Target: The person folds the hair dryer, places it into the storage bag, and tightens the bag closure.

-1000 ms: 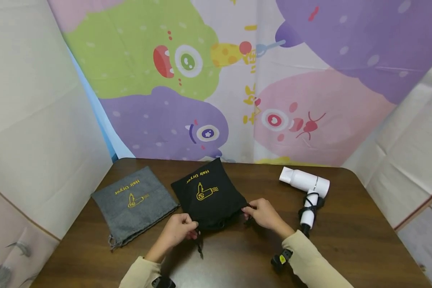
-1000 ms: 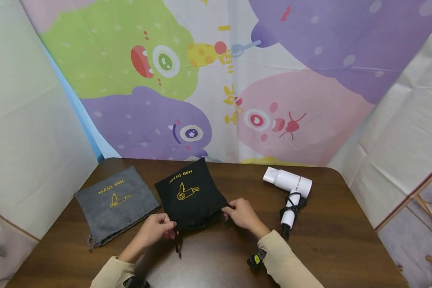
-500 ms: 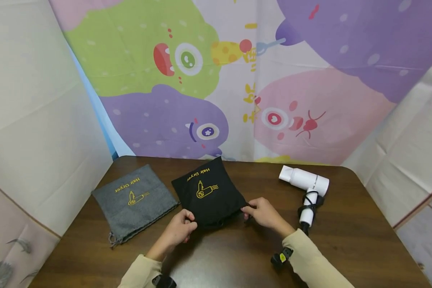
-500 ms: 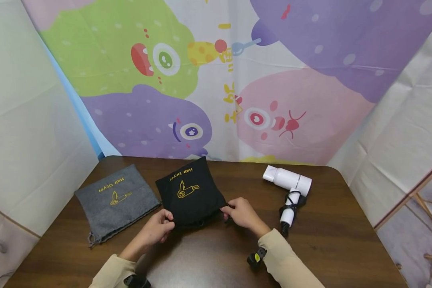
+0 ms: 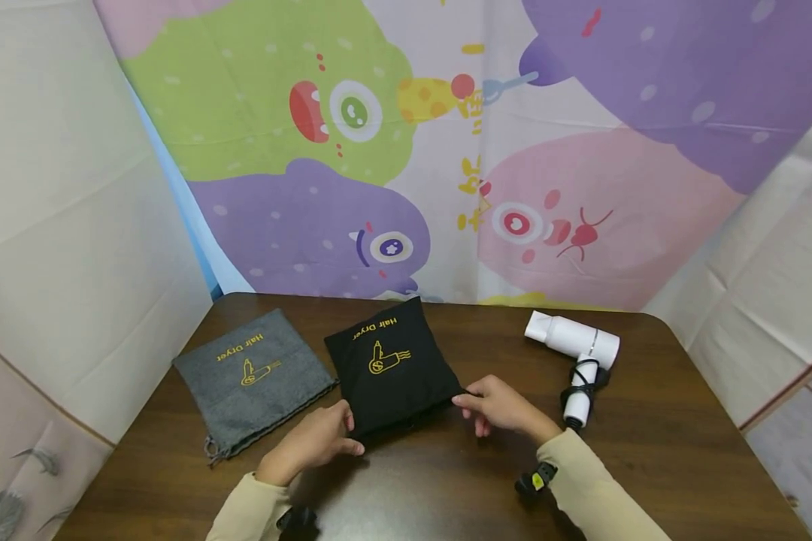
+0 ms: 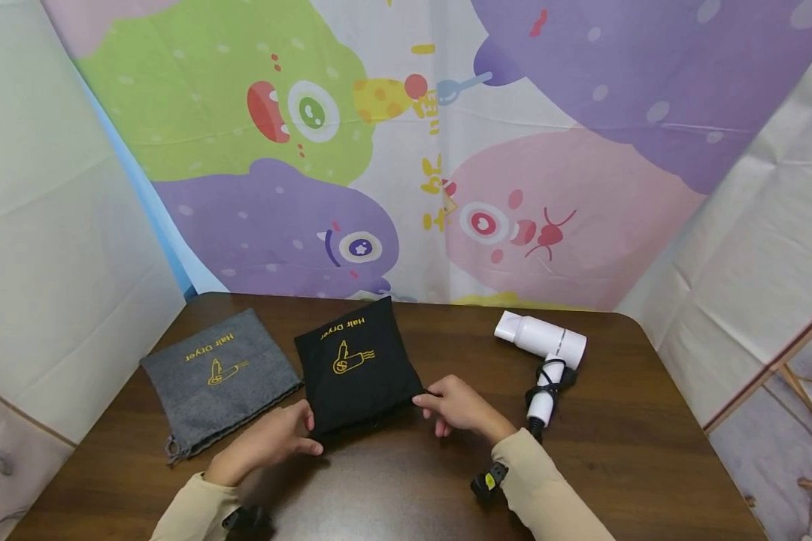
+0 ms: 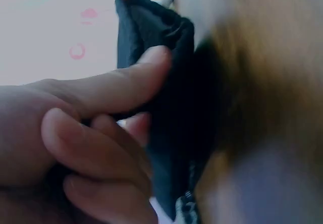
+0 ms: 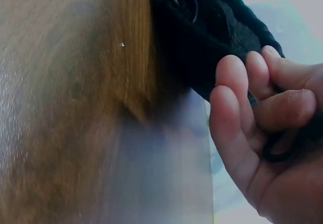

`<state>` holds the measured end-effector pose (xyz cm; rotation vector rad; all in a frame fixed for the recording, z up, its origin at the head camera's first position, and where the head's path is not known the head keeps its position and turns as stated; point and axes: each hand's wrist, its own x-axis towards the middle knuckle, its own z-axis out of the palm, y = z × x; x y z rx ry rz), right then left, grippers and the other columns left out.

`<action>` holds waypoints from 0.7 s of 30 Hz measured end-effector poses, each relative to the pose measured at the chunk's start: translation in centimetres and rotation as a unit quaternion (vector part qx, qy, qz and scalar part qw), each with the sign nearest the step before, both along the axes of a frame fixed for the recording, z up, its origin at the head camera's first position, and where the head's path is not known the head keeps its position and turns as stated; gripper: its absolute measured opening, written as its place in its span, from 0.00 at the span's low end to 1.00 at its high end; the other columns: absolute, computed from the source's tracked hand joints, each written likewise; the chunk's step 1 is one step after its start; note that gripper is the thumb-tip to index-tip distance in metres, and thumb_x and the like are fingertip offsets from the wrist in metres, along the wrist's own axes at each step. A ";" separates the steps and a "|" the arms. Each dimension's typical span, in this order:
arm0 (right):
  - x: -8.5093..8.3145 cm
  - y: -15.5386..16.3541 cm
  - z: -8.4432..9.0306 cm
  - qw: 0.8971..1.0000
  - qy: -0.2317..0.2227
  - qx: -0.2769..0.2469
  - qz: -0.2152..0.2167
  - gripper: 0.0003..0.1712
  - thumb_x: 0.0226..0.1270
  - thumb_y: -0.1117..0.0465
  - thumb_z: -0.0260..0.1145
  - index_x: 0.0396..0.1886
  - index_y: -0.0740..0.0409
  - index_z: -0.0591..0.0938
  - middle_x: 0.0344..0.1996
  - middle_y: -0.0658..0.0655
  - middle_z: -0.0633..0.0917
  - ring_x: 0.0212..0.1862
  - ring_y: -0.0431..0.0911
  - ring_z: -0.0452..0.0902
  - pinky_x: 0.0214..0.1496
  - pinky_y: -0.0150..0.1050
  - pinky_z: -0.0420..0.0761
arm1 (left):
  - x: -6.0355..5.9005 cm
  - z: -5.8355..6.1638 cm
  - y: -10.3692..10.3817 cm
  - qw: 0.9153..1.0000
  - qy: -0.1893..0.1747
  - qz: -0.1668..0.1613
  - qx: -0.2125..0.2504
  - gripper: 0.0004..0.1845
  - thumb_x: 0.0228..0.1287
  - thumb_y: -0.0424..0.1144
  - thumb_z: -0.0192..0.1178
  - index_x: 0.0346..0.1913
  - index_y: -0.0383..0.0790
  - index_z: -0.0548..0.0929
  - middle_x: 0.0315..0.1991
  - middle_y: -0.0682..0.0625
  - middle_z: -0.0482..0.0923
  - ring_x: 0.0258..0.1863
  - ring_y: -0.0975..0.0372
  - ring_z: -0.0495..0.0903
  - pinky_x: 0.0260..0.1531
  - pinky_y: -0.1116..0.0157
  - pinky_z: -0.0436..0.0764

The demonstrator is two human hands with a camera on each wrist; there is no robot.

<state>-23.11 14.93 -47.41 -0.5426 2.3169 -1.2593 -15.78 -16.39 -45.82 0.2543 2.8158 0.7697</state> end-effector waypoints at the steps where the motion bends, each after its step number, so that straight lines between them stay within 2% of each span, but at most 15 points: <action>1: 0.0 0.1 0.0 1.000 -0.003 0.002 0.010 0.23 0.71 0.54 0.61 0.25 0.71 0.78 0.11 0.51 0.77 0.14 0.40 0.75 0.22 0.45 0.82 | 0.1 0.1 -0.2 1.000 0.004 -0.004 -0.017 0.19 0.47 0.44 0.76 0.31 0.43 0.74 0.25 0.51 0.75 0.26 0.61 0.73 0.29 0.61 0.73; 3: 0.0 0.4 0.0 1.000 -0.007 0.007 0.026 0.23 0.72 0.54 0.60 0.26 0.71 0.80 0.11 0.51 0.77 0.14 0.39 0.75 0.22 0.44 0.81 | 0.1 0.3 -0.5 0.999 0.018 -0.020 -0.041 0.16 0.47 0.44 0.75 0.28 0.42 0.77 0.25 0.52 0.78 0.26 0.61 0.75 0.29 0.62 0.75; 5: -0.1 0.7 0.1 0.999 -0.002 0.010 0.038 0.22 0.72 0.54 0.60 0.29 0.71 0.82 0.12 0.53 0.78 0.13 0.39 0.74 0.21 0.41 0.80 | 0.0 0.4 -0.8 0.998 0.026 -0.039 -0.045 0.14 0.49 0.43 0.74 0.24 0.39 0.79 0.22 0.54 0.77 0.23 0.62 0.75 0.26 0.64 0.74; 8: -0.2 1.2 0.4 0.998 0.002 0.021 0.062 0.21 0.71 0.54 0.61 0.33 0.70 0.83 0.15 0.59 0.79 0.11 0.38 0.72 0.18 0.35 0.75 | -0.3 0.2 -1.4 0.996 0.032 -0.081 -0.009 0.15 0.56 0.42 0.69 0.19 0.37 0.82 0.16 0.58 0.70 0.17 0.67 0.67 0.20 0.68 0.67; 11: -0.3 1.6 0.5 0.996 0.007 0.030 0.086 0.22 0.72 0.51 0.60 0.36 0.68 0.84 0.21 0.64 0.81 0.08 0.38 0.68 0.15 0.31 0.68 | -0.8 -0.3 -2.0 0.992 0.024 -0.112 0.057 0.18 0.64 0.43 0.62 0.20 0.36 0.83 0.15 0.58 0.69 0.18 0.70 0.60 0.20 0.71 0.63; 14: -0.4 1.7 0.5 0.995 0.006 0.035 0.094 0.25 0.73 0.47 0.57 0.39 0.66 0.86 0.29 0.64 0.85 0.07 0.37 0.64 0.13 0.31 0.66 | -1.2 -0.7 -2.4 0.987 0.005 -0.104 0.124 0.18 0.70 0.45 0.57 0.26 0.38 0.84 0.18 0.56 0.73 0.18 0.72 0.63 0.21 0.72 0.66; 16: -0.5 1.7 0.4 0.995 0.006 0.033 0.091 0.25 0.75 0.47 0.55 0.43 0.64 0.86 0.36 0.63 0.87 0.07 0.37 0.63 0.12 0.31 0.66 | -1.3 -1.0 -2.5 0.983 -0.016 -0.086 0.163 0.19 0.72 0.46 0.53 0.28 0.35 0.83 0.19 0.54 0.73 0.18 0.71 0.66 0.21 0.71 0.69; 19: -0.6 1.7 0.2 0.996 0.006 0.029 0.088 0.22 0.75 0.50 0.55 0.43 0.64 0.86 0.37 0.63 0.87 0.08 0.37 0.64 0.12 0.31 0.66 | -1.4 -1.3 -2.4 0.975 -0.045 -0.063 0.207 0.21 0.74 0.45 0.52 0.29 0.32 0.80 0.19 0.54 0.71 0.18 0.68 0.69 0.21 0.70 0.72; 21: -0.6 1.7 0.1 0.996 0.006 0.025 0.083 0.21 0.74 0.52 0.56 0.41 0.64 0.86 0.38 0.63 0.87 0.08 0.37 0.65 0.13 0.30 0.66 | -1.3 -1.4 -2.3 0.973 -0.045 -0.056 0.219 0.21 0.74 0.45 0.52 0.28 0.31 0.80 0.20 0.53 0.74 0.21 0.67 0.72 0.23 0.69 0.74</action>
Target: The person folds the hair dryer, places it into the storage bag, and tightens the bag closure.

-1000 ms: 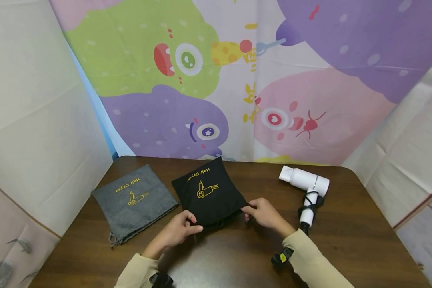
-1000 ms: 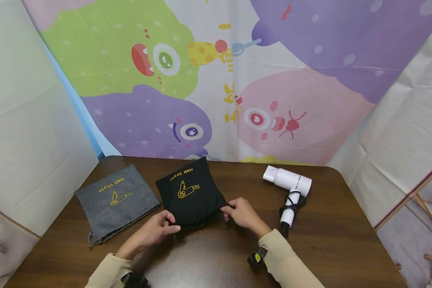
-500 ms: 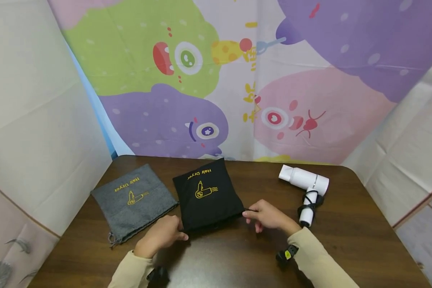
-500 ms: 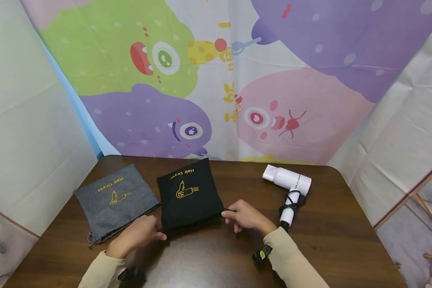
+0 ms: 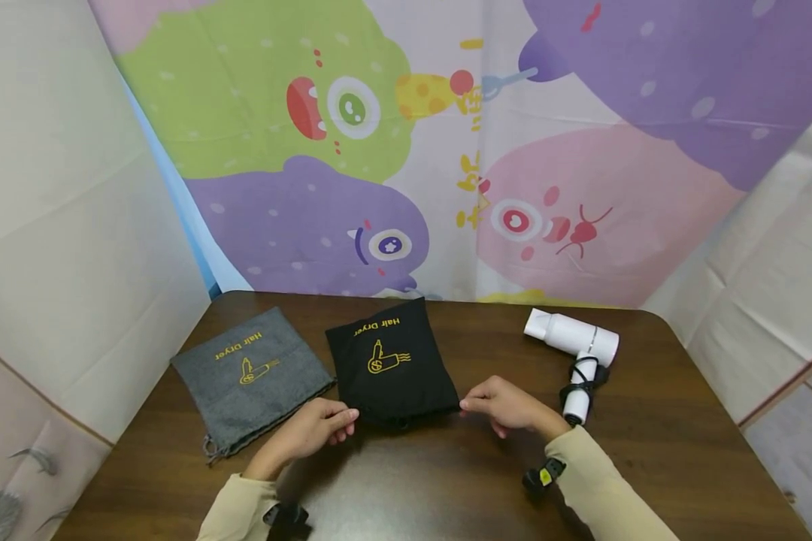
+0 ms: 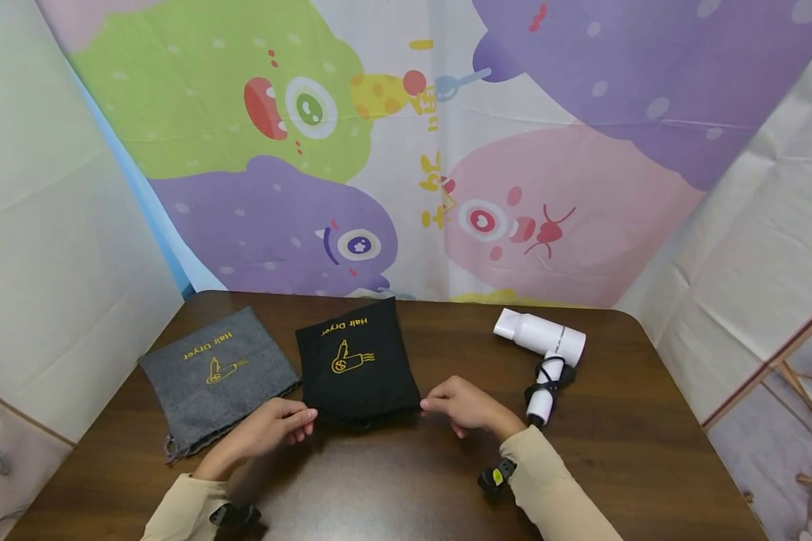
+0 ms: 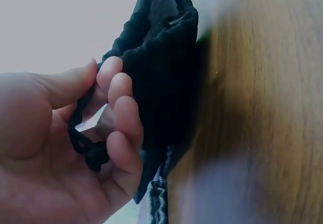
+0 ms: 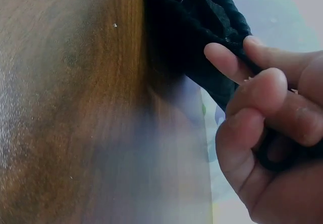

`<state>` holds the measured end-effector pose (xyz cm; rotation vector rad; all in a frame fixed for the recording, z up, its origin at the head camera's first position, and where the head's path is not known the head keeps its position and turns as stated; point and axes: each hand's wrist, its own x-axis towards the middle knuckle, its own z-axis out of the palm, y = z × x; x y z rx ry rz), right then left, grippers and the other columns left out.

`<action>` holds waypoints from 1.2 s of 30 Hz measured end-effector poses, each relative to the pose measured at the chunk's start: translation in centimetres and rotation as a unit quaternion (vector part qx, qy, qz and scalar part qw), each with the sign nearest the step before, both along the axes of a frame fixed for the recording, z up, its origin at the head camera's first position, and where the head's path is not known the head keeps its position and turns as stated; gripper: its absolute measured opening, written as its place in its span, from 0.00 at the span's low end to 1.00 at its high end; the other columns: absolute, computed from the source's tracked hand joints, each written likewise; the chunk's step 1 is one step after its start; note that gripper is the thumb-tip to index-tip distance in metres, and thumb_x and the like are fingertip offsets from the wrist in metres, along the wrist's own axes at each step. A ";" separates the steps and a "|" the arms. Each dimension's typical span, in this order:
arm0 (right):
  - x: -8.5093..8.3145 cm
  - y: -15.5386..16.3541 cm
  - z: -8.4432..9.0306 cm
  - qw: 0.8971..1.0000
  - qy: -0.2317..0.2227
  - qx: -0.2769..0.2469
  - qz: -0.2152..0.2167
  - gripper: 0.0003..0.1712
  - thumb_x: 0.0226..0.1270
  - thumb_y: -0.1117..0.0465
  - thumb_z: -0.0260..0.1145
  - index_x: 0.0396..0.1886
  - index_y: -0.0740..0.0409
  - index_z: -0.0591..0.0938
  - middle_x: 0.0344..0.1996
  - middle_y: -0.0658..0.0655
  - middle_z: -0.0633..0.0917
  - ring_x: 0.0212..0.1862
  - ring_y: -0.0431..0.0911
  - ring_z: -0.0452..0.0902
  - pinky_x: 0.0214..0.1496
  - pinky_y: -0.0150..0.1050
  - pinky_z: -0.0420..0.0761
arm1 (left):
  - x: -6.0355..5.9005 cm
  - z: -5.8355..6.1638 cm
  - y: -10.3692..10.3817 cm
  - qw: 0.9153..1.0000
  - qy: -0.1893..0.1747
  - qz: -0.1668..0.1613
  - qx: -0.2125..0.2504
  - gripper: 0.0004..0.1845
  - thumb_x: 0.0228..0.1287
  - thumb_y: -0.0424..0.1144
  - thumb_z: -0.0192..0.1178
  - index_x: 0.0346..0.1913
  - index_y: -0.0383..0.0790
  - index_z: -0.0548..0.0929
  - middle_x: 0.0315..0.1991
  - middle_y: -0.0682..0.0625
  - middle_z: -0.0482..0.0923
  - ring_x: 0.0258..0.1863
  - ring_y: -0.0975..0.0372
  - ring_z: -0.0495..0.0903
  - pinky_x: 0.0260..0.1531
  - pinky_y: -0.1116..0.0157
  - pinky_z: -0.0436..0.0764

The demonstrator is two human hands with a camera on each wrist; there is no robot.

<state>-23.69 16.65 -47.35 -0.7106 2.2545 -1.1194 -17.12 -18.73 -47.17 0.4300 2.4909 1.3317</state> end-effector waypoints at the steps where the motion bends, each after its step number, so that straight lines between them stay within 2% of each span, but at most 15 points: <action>1: 0.0 0.0 -0.1 1.000 -0.002 -0.002 -0.003 0.21 0.74 0.51 0.56 0.40 0.64 0.86 0.38 0.63 0.87 0.08 0.37 0.65 0.13 0.30 0.65 | 0.0 0.0 0.0 1.000 0.001 0.002 0.003 0.21 0.74 0.44 0.52 0.29 0.31 0.80 0.21 0.53 0.75 0.21 0.67 0.72 0.24 0.69 0.74; 3: 0.0 -0.1 -0.2 1.000 -0.013 -0.006 -0.010 0.22 0.74 0.50 0.56 0.38 0.65 0.86 0.36 0.63 0.87 0.08 0.37 0.66 0.13 0.30 0.65 | 0.1 -0.1 0.1 1.000 0.003 0.008 0.005 0.20 0.73 0.44 0.52 0.29 0.30 0.81 0.21 0.52 0.75 0.21 0.67 0.72 0.24 0.70 0.73; 5: 0.1 -0.1 -0.4 0.999 -0.026 -0.009 -0.017 0.24 0.74 0.49 0.56 0.34 0.65 0.85 0.30 0.62 0.86 0.09 0.37 0.67 0.14 0.30 0.66 | 0.1 -0.1 0.1 1.000 0.005 0.016 0.003 0.20 0.73 0.44 0.53 0.30 0.31 0.82 0.20 0.52 0.74 0.20 0.67 0.71 0.23 0.70 0.72; 7: 0.1 -0.1 -0.5 0.999 -0.038 -0.014 -0.030 0.24 0.73 0.49 0.57 0.31 0.66 0.84 0.21 0.59 0.82 0.09 0.37 0.68 0.15 0.30 0.67 | 0.1 -0.1 0.1 1.000 0.002 0.024 0.001 0.20 0.73 0.44 0.53 0.30 0.31 0.82 0.18 0.54 0.73 0.19 0.67 0.70 0.22 0.71 0.70; 10: 0.1 0.0 -0.7 0.996 -0.057 -0.034 -0.056 0.24 0.72 0.52 0.59 0.28 0.71 0.79 0.13 0.53 0.75 0.12 0.38 0.69 0.18 0.32 0.70 | 0.2 -0.1 0.1 1.000 -0.005 0.030 0.009 0.20 0.73 0.45 0.53 0.30 0.31 0.82 0.18 0.54 0.72 0.19 0.67 0.70 0.22 0.71 0.70; 15: -0.1 0.7 -0.8 0.989 -0.085 -0.082 -0.095 0.28 0.73 0.54 0.59 0.30 0.81 0.73 0.10 0.48 0.71 0.15 0.39 0.71 0.23 0.35 0.72 | 0.2 0.0 -0.2 0.999 -0.018 0.026 0.041 0.20 0.73 0.43 0.53 0.29 0.29 0.81 0.19 0.53 0.73 0.21 0.66 0.72 0.24 0.68 0.74; 17: -0.2 1.0 -0.9 0.984 -0.095 -0.104 -0.108 0.29 0.73 0.54 0.58 0.30 0.81 0.72 0.10 0.48 0.72 0.17 0.41 0.73 0.25 0.36 0.73 | 0.3 0.0 -0.3 0.998 -0.029 0.029 0.055 0.20 0.73 0.43 0.53 0.29 0.28 0.81 0.20 0.53 0.73 0.21 0.66 0.72 0.24 0.68 0.74; 19: -0.3 1.4 -0.9 0.978 -0.108 -0.125 -0.126 0.27 0.73 0.54 0.58 0.26 0.76 0.72 0.11 0.47 0.73 0.19 0.41 0.74 0.28 0.36 0.75 | 0.3 0.0 -0.4 0.996 -0.041 0.034 0.067 0.20 0.73 0.43 0.53 0.30 0.26 0.80 0.20 0.53 0.73 0.22 0.67 0.73 0.25 0.68 0.75; 22: -0.3 2.0 -0.9 0.963 -0.141 -0.161 -0.161 0.22 0.73 0.55 0.57 0.21 0.64 0.74 0.12 0.46 0.74 0.21 0.41 0.75 0.31 0.36 0.77 | 0.3 0.1 -0.6 0.994 -0.053 0.046 0.082 0.21 0.72 0.42 0.54 0.30 0.24 0.79 0.20 0.54 0.73 0.22 0.68 0.73 0.25 0.68 0.75; 25: -0.5 2.6 -0.6 0.943 -0.171 -0.198 -0.205 0.20 0.74 0.56 0.56 0.19 0.54 0.75 0.12 0.45 0.74 0.21 0.40 0.74 0.31 0.34 0.78 | 0.3 0.1 -0.9 0.993 -0.055 0.050 0.094 0.21 0.73 0.42 0.53 0.30 0.22 0.79 0.20 0.54 0.73 0.21 0.68 0.73 0.26 0.68 0.75; 31: -1.0 4.1 0.5 0.900 -0.205 -0.260 -0.285 0.20 0.74 0.61 0.55 0.18 0.52 0.76 0.12 0.44 0.74 0.19 0.38 0.74 0.30 0.32 0.78 | 0.3 0.0 -1.6 0.990 -0.061 0.061 0.110 0.23 0.73 0.42 0.53 0.31 0.18 0.76 0.19 0.55 0.72 0.21 0.68 0.72 0.27 0.68 0.74; 36: -1.5 5.8 1.4 0.861 -0.245 -0.304 -0.326 0.19 0.75 0.64 0.51 0.20 0.52 0.77 0.13 0.44 0.75 0.20 0.37 0.73 0.30 0.31 0.78 | 0.6 0.2 -2.3 0.986 -0.071 0.079 0.127 0.24 0.73 0.41 0.53 0.33 0.16 0.74 0.18 0.55 0.71 0.21 0.68 0.71 0.28 0.67 0.74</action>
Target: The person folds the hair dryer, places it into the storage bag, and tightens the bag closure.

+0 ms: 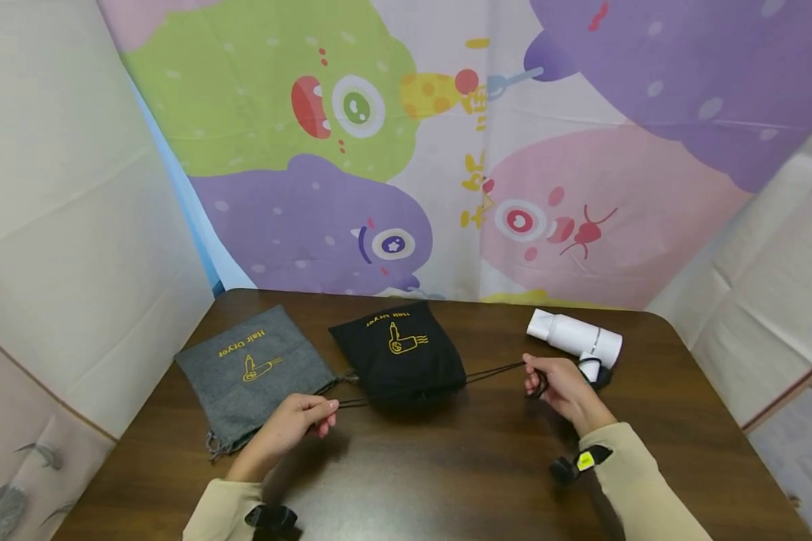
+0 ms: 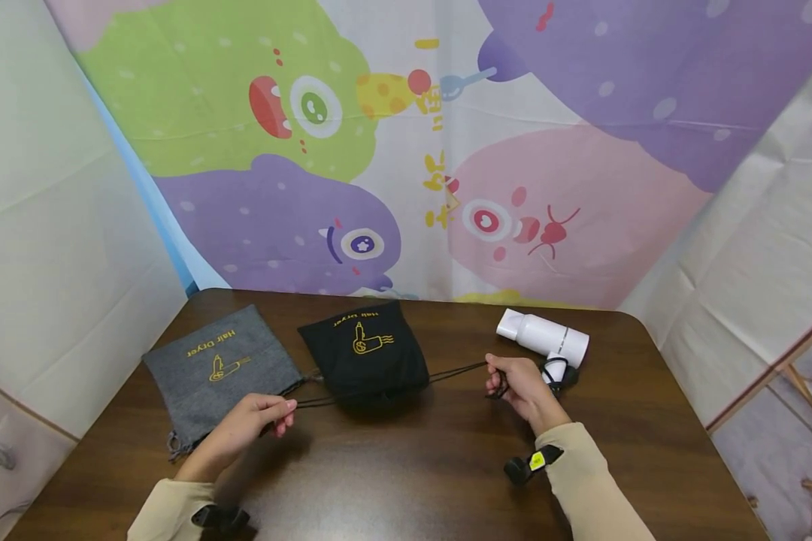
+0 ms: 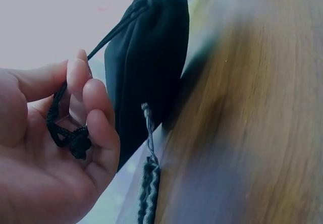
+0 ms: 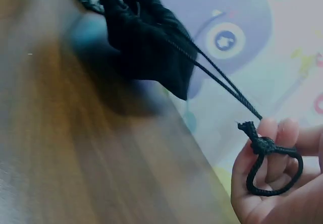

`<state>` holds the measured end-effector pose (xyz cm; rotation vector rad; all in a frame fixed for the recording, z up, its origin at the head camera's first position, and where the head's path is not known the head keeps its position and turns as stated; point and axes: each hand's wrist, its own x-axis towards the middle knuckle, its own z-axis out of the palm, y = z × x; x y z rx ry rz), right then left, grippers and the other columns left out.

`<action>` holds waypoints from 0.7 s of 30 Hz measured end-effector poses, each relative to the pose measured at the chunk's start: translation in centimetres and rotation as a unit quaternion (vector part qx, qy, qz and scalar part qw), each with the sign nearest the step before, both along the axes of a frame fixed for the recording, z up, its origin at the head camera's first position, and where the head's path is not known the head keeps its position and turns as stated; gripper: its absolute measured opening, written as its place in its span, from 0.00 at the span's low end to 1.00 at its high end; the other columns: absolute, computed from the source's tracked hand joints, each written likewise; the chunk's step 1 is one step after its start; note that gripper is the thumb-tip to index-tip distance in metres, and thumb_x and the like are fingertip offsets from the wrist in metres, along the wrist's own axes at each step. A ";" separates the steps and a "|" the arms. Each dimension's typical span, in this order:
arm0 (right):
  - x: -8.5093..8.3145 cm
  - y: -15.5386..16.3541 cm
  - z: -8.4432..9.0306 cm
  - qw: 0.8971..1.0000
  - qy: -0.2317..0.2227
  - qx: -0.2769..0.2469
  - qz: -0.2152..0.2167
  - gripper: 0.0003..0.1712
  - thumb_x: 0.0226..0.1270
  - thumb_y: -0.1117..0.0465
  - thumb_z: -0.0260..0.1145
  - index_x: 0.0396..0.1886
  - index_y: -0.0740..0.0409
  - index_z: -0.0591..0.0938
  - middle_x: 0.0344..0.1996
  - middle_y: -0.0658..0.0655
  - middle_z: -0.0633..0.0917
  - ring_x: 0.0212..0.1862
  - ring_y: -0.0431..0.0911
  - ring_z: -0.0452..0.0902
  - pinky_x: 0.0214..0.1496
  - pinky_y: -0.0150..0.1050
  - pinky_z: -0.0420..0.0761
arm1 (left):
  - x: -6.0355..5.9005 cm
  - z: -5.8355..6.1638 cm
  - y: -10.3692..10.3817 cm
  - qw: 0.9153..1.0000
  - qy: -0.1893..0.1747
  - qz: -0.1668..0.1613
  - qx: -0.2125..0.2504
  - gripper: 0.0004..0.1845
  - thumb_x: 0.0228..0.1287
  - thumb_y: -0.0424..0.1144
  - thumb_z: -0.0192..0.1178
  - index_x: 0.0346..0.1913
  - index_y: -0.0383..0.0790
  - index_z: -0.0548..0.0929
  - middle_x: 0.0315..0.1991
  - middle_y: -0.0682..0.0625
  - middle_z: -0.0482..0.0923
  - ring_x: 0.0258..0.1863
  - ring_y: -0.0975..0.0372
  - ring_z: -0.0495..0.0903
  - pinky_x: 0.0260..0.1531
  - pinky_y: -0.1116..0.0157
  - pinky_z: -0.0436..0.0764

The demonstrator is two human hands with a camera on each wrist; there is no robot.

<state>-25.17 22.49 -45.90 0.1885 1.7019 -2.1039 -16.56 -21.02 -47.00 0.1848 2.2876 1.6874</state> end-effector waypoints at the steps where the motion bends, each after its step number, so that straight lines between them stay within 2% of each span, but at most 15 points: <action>1: -0.1 0.4 0.1 1.000 -0.008 -0.010 -0.009 0.20 0.75 0.64 0.51 0.21 0.52 0.77 0.14 0.44 0.76 0.20 0.37 0.73 0.30 0.31 0.78 | 0.0 0.0 -0.1 1.000 -0.002 0.004 0.001 0.24 0.73 0.41 0.53 0.33 0.15 0.74 0.18 0.55 0.71 0.21 0.67 0.71 0.28 0.67 0.74; 6: -0.6 2.3 0.5 0.996 -0.033 -0.062 -0.054 0.21 0.76 0.65 0.48 0.21 0.53 0.78 0.14 0.45 0.76 0.20 0.38 0.73 0.29 0.31 0.77 | 0.2 0.4 -0.7 1.000 -0.013 0.025 -0.006 0.24 0.72 0.41 0.54 0.32 0.15 0.74 0.17 0.56 0.70 0.20 0.67 0.71 0.29 0.66 0.72; 10: -0.7 2.8 0.6 0.994 -0.031 -0.074 -0.073 0.20 0.76 0.66 0.48 0.22 0.53 0.77 0.15 0.45 0.76 0.20 0.38 0.72 0.29 0.30 0.75 | 0.2 0.3 -0.8 0.999 -0.017 0.030 -0.005 0.24 0.71 0.41 0.55 0.32 0.15 0.74 0.16 0.57 0.71 0.20 0.67 0.71 0.29 0.66 0.72; 15: -0.9 2.5 0.4 0.996 -0.016 -0.050 -0.070 0.20 0.76 0.64 0.49 0.21 0.52 0.77 0.15 0.44 0.76 0.20 0.38 0.72 0.30 0.31 0.77 | 0.1 -0.3 0.0 0.999 0.003 0.044 0.010 0.21 0.72 0.39 0.54 0.33 0.17 0.76 0.20 0.56 0.74 0.22 0.70 0.74 0.30 0.70 0.77; 21: -0.9 1.6 0.2 0.999 0.020 -0.004 -0.045 0.20 0.76 0.61 0.52 0.20 0.52 0.77 0.14 0.44 0.76 0.20 0.38 0.74 0.31 0.31 0.80 | -0.4 -0.7 1.1 0.999 0.032 0.041 0.008 0.19 0.72 0.37 0.54 0.39 0.16 0.79 0.27 0.49 0.81 0.26 0.70 0.77 0.33 0.69 0.80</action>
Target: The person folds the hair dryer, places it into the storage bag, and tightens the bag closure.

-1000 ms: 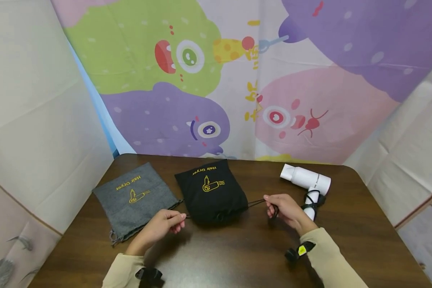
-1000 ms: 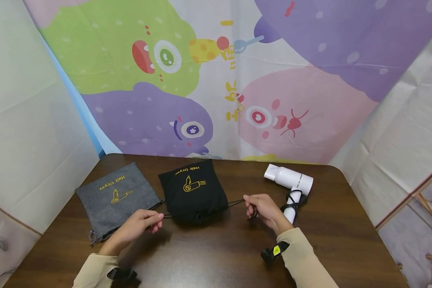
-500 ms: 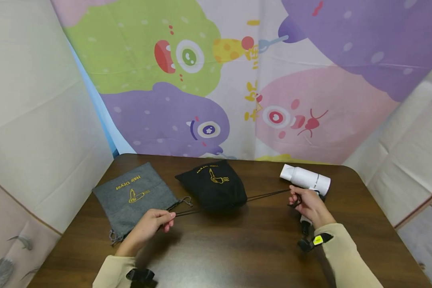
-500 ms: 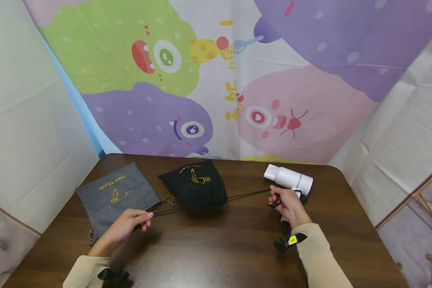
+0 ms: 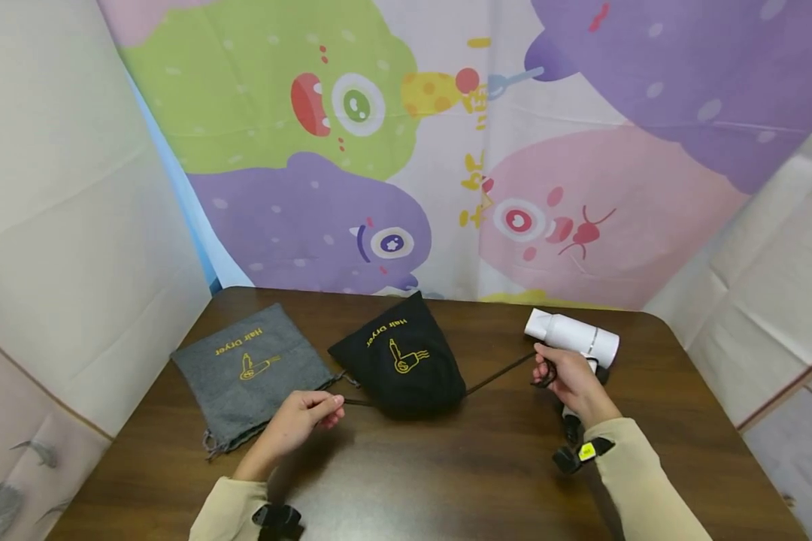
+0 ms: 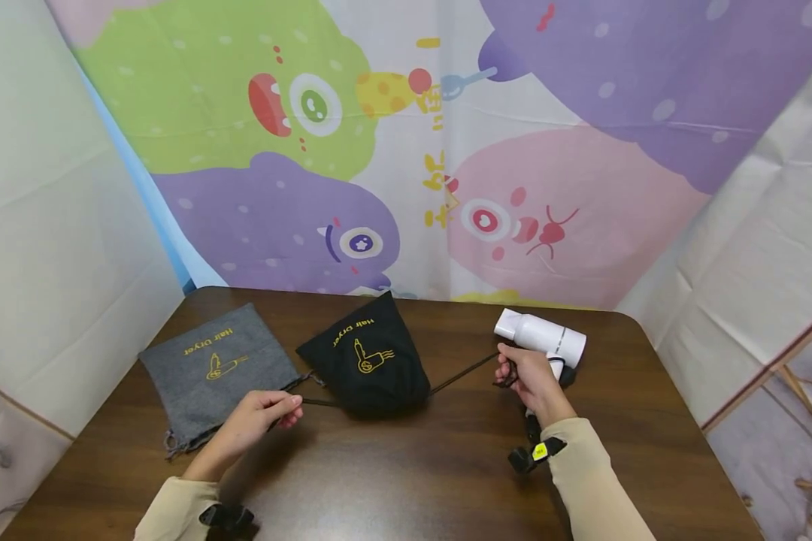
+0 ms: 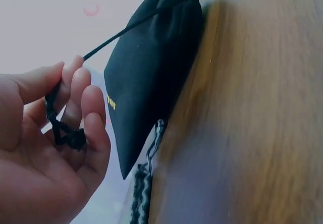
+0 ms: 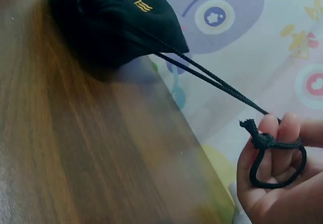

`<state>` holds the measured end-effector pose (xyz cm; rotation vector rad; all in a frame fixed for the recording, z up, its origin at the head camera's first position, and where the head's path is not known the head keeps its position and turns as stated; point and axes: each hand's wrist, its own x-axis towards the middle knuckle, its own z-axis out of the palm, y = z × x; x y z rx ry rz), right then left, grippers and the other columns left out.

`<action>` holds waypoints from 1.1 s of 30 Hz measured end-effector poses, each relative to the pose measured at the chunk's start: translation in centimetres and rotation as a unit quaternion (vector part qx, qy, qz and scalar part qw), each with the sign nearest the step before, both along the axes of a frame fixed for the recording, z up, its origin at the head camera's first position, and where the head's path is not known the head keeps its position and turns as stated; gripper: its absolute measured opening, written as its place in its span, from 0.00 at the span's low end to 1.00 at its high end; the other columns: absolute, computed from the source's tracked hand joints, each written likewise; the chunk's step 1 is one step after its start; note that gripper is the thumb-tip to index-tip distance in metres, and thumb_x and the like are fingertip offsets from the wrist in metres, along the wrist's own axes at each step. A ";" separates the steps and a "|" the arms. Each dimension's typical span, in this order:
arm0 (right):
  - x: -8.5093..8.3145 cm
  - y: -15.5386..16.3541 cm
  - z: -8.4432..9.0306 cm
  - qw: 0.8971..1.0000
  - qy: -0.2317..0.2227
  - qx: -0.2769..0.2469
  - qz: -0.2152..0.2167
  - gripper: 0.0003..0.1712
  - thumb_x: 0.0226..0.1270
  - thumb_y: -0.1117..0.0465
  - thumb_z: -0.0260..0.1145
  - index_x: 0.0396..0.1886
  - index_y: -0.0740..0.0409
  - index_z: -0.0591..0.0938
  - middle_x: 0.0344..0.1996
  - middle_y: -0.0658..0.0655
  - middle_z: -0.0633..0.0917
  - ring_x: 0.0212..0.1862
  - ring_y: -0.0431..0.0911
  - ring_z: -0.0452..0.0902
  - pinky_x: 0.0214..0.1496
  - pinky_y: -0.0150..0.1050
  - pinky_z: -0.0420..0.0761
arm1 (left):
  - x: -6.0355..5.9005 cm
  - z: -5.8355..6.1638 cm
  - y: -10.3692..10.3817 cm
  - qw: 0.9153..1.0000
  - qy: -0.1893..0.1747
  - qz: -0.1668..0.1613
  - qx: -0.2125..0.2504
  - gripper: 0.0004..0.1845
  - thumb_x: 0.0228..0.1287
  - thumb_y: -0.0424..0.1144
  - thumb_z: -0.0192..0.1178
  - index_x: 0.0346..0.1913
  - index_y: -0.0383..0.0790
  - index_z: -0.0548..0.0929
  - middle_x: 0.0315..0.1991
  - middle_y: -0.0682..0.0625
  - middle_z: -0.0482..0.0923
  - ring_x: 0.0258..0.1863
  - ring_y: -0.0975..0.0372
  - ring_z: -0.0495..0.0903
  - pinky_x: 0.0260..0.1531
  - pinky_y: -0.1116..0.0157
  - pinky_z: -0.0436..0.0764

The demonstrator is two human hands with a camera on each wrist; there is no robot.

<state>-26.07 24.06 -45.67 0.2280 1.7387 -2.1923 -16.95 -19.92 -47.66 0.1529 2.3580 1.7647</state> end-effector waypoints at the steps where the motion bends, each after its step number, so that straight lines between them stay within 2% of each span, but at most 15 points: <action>1: 0.0 -0.2 0.0 1.000 0.006 0.007 0.000 0.20 0.76 0.61 0.52 0.20 0.52 0.77 0.14 0.44 0.76 0.20 0.38 0.75 0.31 0.31 0.80 | -0.1 0.0 0.1 1.000 0.003 0.002 -0.005 0.19 0.71 0.38 0.54 0.38 0.17 0.80 0.27 0.49 0.80 0.26 0.70 0.77 0.33 0.69 0.80; 5: 0.1 -0.9 0.2 1.000 0.015 0.003 -0.006 0.19 0.75 0.61 0.53 0.20 0.52 0.76 0.15 0.45 0.75 0.21 0.38 0.74 0.33 0.31 0.80 | -0.3 0.0 0.7 1.000 0.017 0.019 -0.007 0.18 0.70 0.37 0.56 0.34 0.20 0.81 0.28 0.49 0.79 0.26 0.68 0.75 0.33 0.69 0.78; 9: 0.0 -1.8 0.3 0.999 0.035 -0.017 -0.010 0.20 0.75 0.63 0.52 0.19 0.52 0.75 0.16 0.45 0.77 0.23 0.37 0.76 0.35 0.31 0.79 | -0.4 0.0 1.6 0.998 0.045 0.043 0.017 0.17 0.71 0.37 0.55 0.31 0.24 0.81 0.39 0.40 0.83 0.33 0.68 0.79 0.35 0.72 0.75; 11: -0.2 -2.2 0.3 0.998 0.055 -0.033 -0.005 0.21 0.75 0.65 0.51 0.20 0.54 0.80 0.18 0.45 0.78 0.24 0.36 0.76 0.35 0.29 0.77 | -0.6 0.3 2.2 0.996 0.049 0.056 0.050 0.17 0.73 0.38 0.53 0.31 0.26 0.81 0.45 0.38 0.84 0.37 0.67 0.80 0.37 0.72 0.74; 14: -0.3 -2.9 0.2 0.993 0.093 -0.068 0.021 0.23 0.77 0.65 0.48 0.26 0.55 0.86 0.23 0.45 0.84 0.28 0.34 0.77 0.40 0.29 0.76 | -1.1 0.8 3.1 0.990 0.040 0.051 0.122 0.18 0.74 0.39 0.50 0.29 0.29 0.78 0.45 0.44 0.86 0.41 0.66 0.81 0.43 0.72 0.76; 17: -0.4 -3.7 0.1 0.984 0.115 -0.129 0.049 0.27 0.79 0.64 0.43 0.23 0.57 0.84 0.28 0.49 0.88 0.33 0.38 0.82 0.47 0.31 0.77 | -1.6 1.1 4.2 0.977 0.033 0.018 0.210 0.18 0.74 0.39 0.47 0.25 0.36 0.77 0.42 0.52 0.87 0.43 0.65 0.82 0.48 0.70 0.77; 19: -0.4 -4.2 0.1 0.976 0.107 -0.177 0.061 0.30 0.80 0.63 0.41 0.17 0.56 0.79 0.29 0.50 0.89 0.37 0.42 0.84 0.52 0.34 0.78 | -2.0 1.1 4.9 0.963 0.032 -0.006 0.268 0.20 0.76 0.39 0.45 0.22 0.42 0.74 0.40 0.55 0.88 0.45 0.64 0.83 0.52 0.67 0.77; 21: -0.4 -4.7 0.0 0.970 0.091 -0.215 0.062 0.31 0.81 0.61 0.40 0.13 0.54 0.73 0.24 0.50 0.86 0.34 0.43 0.83 0.50 0.36 0.78 | -2.2 1.0 5.6 0.944 0.032 -0.018 0.327 0.22 0.77 0.38 0.43 0.20 0.43 0.72 0.37 0.54 0.89 0.45 0.62 0.85 0.53 0.65 0.77; 23: -0.4 -5.0 -0.1 0.968 0.072 -0.233 0.061 0.30 0.81 0.59 0.40 0.13 0.54 0.70 0.20 0.50 0.81 0.28 0.42 0.78 0.43 0.35 0.77 | -2.3 0.8 6.3 0.927 0.021 -0.013 0.375 0.23 0.77 0.37 0.41 0.18 0.43 0.68 0.31 0.52 0.88 0.40 0.61 0.86 0.52 0.64 0.79; 25: -0.3 -5.2 -0.3 0.973 0.067 -0.210 0.062 0.29 0.81 0.57 0.40 0.14 0.53 0.68 0.18 0.49 0.76 0.22 0.41 0.70 0.34 0.33 0.74 | -2.5 0.6 6.9 0.917 -0.001 0.008 0.399 0.23 0.77 0.37 0.41 0.18 0.43 0.66 0.23 0.53 0.83 0.29 0.62 0.84 0.47 0.64 0.81; 27: -0.1 -5.4 -0.7 0.982 0.076 -0.159 0.066 0.27 0.81 0.56 0.42 0.16 0.52 0.67 0.17 0.47 0.73 0.19 0.39 0.64 0.27 0.31 0.69 | -2.6 0.4 7.4 0.915 -0.028 0.038 0.402 0.22 0.76 0.38 0.42 0.18 0.43 0.64 0.17 0.54 0.73 0.17 0.65 0.75 0.37 0.66 0.80; 30: 0.2 -5.5 -1.3 0.992 0.096 -0.056 0.062 0.24 0.80 0.55 0.46 0.18 0.53 0.65 0.17 0.46 0.71 0.16 0.36 0.60 0.20 0.27 0.62 | -3.0 0.1 7.9 0.923 -0.063 0.085 0.370 0.21 0.75 0.39 0.45 0.19 0.44 0.61 0.15 0.56 0.62 0.10 0.68 0.60 0.23 0.70 0.71; 33: 0.5 -5.8 -1.9 0.992 0.109 0.046 0.049 0.23 0.78 0.55 0.50 0.18 0.55 0.66 0.17 0.47 0.70 0.15 0.34 0.58 0.17 0.26 0.59 | -3.2 -0.1 8.1 0.934 -0.091 0.116 0.326 0.20 0.74 0.39 0.46 0.19 0.44 0.60 0.14 0.57 0.57 0.09 0.70 0.53 0.16 0.72 0.59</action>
